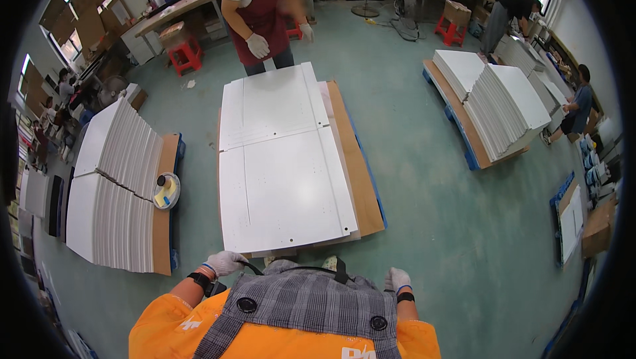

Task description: Aligning and applying adhesive to the edges of large white furniture panels on a workbench.

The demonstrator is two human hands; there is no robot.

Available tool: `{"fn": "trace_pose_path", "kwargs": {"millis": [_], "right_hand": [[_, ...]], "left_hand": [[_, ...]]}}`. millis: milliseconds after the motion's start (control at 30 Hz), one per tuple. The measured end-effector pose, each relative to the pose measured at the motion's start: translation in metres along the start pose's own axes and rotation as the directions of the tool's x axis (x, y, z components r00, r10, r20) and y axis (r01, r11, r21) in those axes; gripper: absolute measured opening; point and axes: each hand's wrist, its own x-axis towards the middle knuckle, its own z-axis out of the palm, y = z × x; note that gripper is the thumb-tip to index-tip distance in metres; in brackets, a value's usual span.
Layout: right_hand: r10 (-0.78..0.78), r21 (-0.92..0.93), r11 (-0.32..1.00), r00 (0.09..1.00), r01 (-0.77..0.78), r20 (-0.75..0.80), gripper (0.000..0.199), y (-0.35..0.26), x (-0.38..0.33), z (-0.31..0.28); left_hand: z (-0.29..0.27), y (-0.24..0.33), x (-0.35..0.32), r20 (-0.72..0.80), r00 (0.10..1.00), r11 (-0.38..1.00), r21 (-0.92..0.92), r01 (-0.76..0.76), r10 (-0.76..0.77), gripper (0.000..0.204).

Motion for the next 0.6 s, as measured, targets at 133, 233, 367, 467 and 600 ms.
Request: {"fn": "trace_pose_path", "kwargs": {"millis": [133,233,367,467,600], "right_hand": [[-0.003,0.006,1.0,0.999,0.003,0.041,0.02,-0.004,0.011,-0.003],[-0.061,-0.093,0.994,0.996,0.066,0.058,0.021,-0.013,0.005,0.003],[-0.115,-0.079,0.99,0.993,0.118,0.041,0.026,-0.019,-0.005,0.007],[-0.245,-0.209,0.942,0.964,0.262,0.105,0.027,-0.019,-0.007,0.002],[-0.428,-0.38,0.792,0.879,0.477,0.21,0.029,-0.001,0.011,-0.007]], "left_hand": [[-0.002,0.002,-0.001,-0.049,0.999,1.0,0.025,0.0,0.002,0.034],[0.002,-0.007,-0.002,-0.051,0.998,0.999,0.026,-0.037,0.038,0.033],[0.007,-0.012,0.001,-0.079,0.995,0.998,0.004,-0.06,0.06,0.027],[0.009,-0.018,0.008,-0.076,0.993,0.996,-0.01,-0.086,0.085,0.028],[-0.007,0.001,-0.003,-0.072,0.993,0.996,0.006,-0.09,0.09,0.032]]}}
